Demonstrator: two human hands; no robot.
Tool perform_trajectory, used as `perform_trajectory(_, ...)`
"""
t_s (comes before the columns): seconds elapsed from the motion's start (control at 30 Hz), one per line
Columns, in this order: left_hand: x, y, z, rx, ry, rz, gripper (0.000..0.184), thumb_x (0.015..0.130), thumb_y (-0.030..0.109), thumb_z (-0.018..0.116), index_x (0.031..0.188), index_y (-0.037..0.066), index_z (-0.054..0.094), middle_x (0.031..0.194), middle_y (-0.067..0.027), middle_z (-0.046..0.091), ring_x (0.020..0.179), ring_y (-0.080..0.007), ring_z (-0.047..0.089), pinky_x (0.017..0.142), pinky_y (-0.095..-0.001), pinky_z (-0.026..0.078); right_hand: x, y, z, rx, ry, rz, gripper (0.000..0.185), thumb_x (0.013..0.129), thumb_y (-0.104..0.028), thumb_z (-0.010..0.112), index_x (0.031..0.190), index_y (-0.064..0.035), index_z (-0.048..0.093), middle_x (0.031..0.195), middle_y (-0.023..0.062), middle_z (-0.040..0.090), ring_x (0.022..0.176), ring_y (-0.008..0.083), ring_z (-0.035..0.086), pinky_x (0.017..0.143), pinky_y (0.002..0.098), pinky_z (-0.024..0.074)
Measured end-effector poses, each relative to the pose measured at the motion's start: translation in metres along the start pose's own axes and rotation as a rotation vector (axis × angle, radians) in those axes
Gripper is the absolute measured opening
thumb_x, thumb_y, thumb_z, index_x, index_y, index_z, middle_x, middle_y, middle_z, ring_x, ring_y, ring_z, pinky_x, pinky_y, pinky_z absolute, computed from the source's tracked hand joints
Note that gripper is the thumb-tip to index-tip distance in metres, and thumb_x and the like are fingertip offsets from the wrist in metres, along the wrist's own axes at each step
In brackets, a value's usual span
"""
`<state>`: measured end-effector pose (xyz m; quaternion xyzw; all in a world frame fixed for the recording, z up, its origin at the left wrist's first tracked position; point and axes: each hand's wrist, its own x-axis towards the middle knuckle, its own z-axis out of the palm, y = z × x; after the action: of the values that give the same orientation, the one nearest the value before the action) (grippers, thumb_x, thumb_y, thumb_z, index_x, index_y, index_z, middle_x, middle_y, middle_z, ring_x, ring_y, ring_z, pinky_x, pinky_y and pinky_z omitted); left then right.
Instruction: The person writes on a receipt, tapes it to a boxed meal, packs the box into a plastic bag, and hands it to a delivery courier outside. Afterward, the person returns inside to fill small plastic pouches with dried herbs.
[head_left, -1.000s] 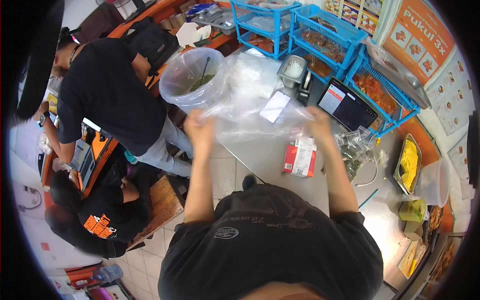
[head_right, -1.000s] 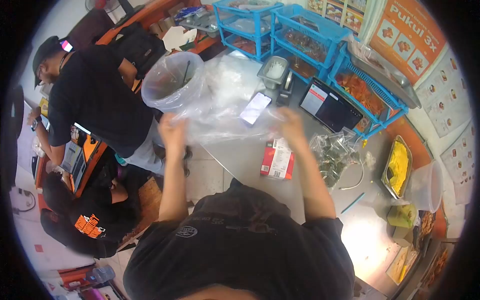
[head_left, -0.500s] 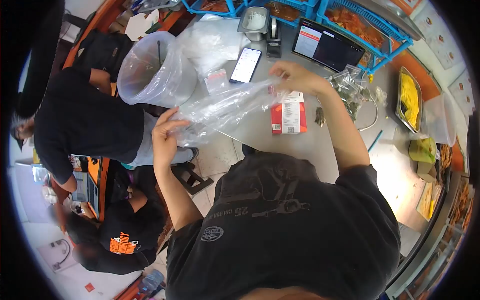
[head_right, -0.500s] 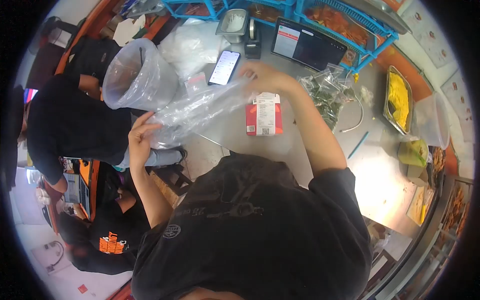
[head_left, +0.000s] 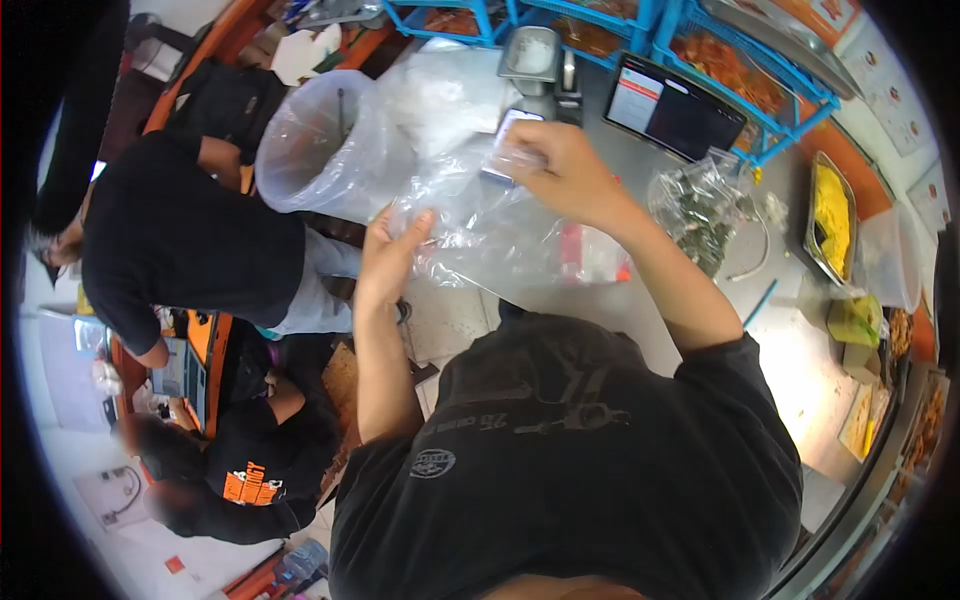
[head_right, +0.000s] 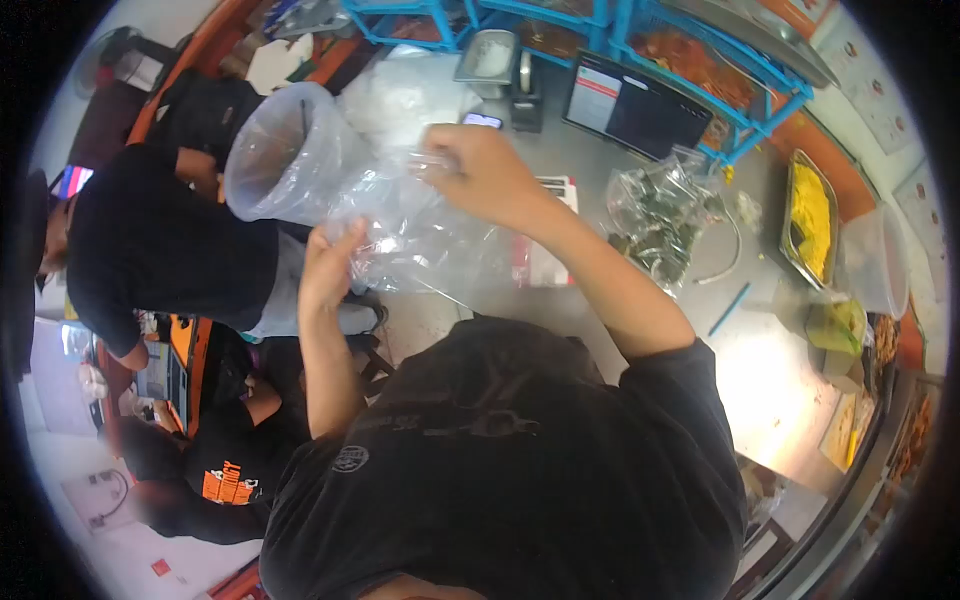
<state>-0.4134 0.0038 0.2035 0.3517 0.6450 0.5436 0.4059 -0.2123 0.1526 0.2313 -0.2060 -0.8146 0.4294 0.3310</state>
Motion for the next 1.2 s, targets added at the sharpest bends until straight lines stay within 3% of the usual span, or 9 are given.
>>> perform_trajectory(0.13,-0.001,-0.015,-0.015,0.243,-0.017,0.231,0.042,0.071,0.015,0.078,0.102,-0.002,0.057,0.074,-0.0022,0.061,0.058,-0.0102,0.053,0.052,-0.0239,0.041,-0.012,0.038,-0.004,-0.137,0.072,0.041,0.012,0.073,-0.001,0.062,0.083,0.0037,0.06,0.068,0.0098,0.059,0.062,0.0127,0.052,0.059,0.0272,0.0423)
perform_trajectory(0.27,-0.013,0.002,-0.023,0.797,0.173,0.238,0.044,0.062,0.011,0.081,0.098,0.0,0.059,0.059,-0.0033,0.046,0.051,-0.0086,0.04,0.047,-0.0266,0.033,-0.021,0.033,-0.024,-0.109,-0.002,0.05,0.02,0.066,0.005,0.058,0.086,0.0038,0.062,0.073,0.0119,0.063,0.065,0.0151,0.057,0.062,0.0271,0.0449)
perform_trajectory(0.47,-0.014,-0.002,-0.039,0.637,0.178,0.139,0.03,0.064,0.008,0.077,0.088,0.0,0.06,0.053,-0.0002,0.044,0.051,-0.0071,0.039,0.047,-0.0243,0.031,-0.023,0.024,-0.051,-0.374,-0.125,0.029,0.03,0.061,0.008,0.055,0.089,0.0025,0.064,0.08,0.0155,0.066,0.073,0.0181,0.065,0.068,0.0276,0.0484)
perform_trajectory(0.57,-0.015,-0.008,-0.041,0.625,0.148,0.23,0.026,0.064,0.009,0.077,0.081,0.0,0.06,0.053,0.0005,0.046,0.052,-0.0054,0.039,0.048,-0.0226,0.031,-0.022,0.043,-0.052,-0.333,0.094,-0.089,0.024,0.068,0.006,0.058,0.091,0.0014,0.064,0.077,0.0143,0.065,0.067,0.0172,0.062,0.065,0.0264,0.0473)
perform_trajectory(0.67,-0.023,0.005,-0.03,0.574,0.111,0.325,0.024,0.065,0.01,0.077,0.074,0.001,0.057,0.054,0.0008,0.047,0.054,-0.0039,0.04,0.048,-0.0217,0.03,-0.017,0.036,-0.047,-0.279,0.269,0.135,0.015,0.079,-0.003,0.061,0.094,-0.0025,0.065,0.08,0.0178,0.065,0.069,0.0323,0.064,0.061,0.0351,0.0481)
perform_trajectory(0.87,-0.031,0.003,-0.028,0.382,0.083,0.306,0.02,0.067,0.003,0.07,0.067,0.002,0.05,0.056,0.0035,0.047,0.055,-0.0023,0.04,0.049,-0.0209,0.03,-0.02,0.037,-0.047,-0.566,0.437,0.267,0.024,0.081,-0.01,0.062,0.104,-0.0063,0.061,0.075,0.0196,0.064,0.068,0.0347,0.063,0.059,0.0362,0.0466)
perform_trajectory(0.97,-0.033,0.014,-0.029,0.446,0.199,0.39,0.016,0.066,-0.001,0.064,0.067,0.002,0.049,0.057,0.0037,0.046,0.056,-0.0021,0.039,0.05,-0.0204,0.03,-0.023,0.045,-0.051,-0.639,0.338,0.211,0.028,0.08,-0.01,0.067,0.107,-0.0068,0.06,0.057,0.008,0.048,0.053,0.0116,0.041,0.052,0.0288,0.037)
perform_trajectory(1.07,-0.02,0.017,-0.033,0.234,0.241,0.45,0.013,0.066,-0.005,0.06,0.067,0.002,0.049,0.058,0.0033,0.044,0.056,-0.0032,0.038,0.051,-0.0201,0.031,-0.026,0.039,-0.045,-0.198,0.003,-0.015,0.037,0.077,-0.016,0.071,0.109,-0.005,0.058,0.069,0.0058,0.056,0.062,0.0132,0.048,0.06,0.0273,0.0408)
perform_trajectory(1.2,-0.003,0.022,-0.011,0.136,0.22,0.696,0.013,0.069,-0.01,0.054,0.069,0.003,0.05,0.07,0.0004,0.057,0.057,-0.0068,0.047,0.055,-0.0177,0.035,-0.033,0.028,-0.02,-0.088,-0.19,0.059,0.037,0.078,-0.021,0.072,0.107,-0.0018,0.059,0.09,0.0059,0.059,0.08,0.0153,0.055,0.073,0.0273,0.0444)
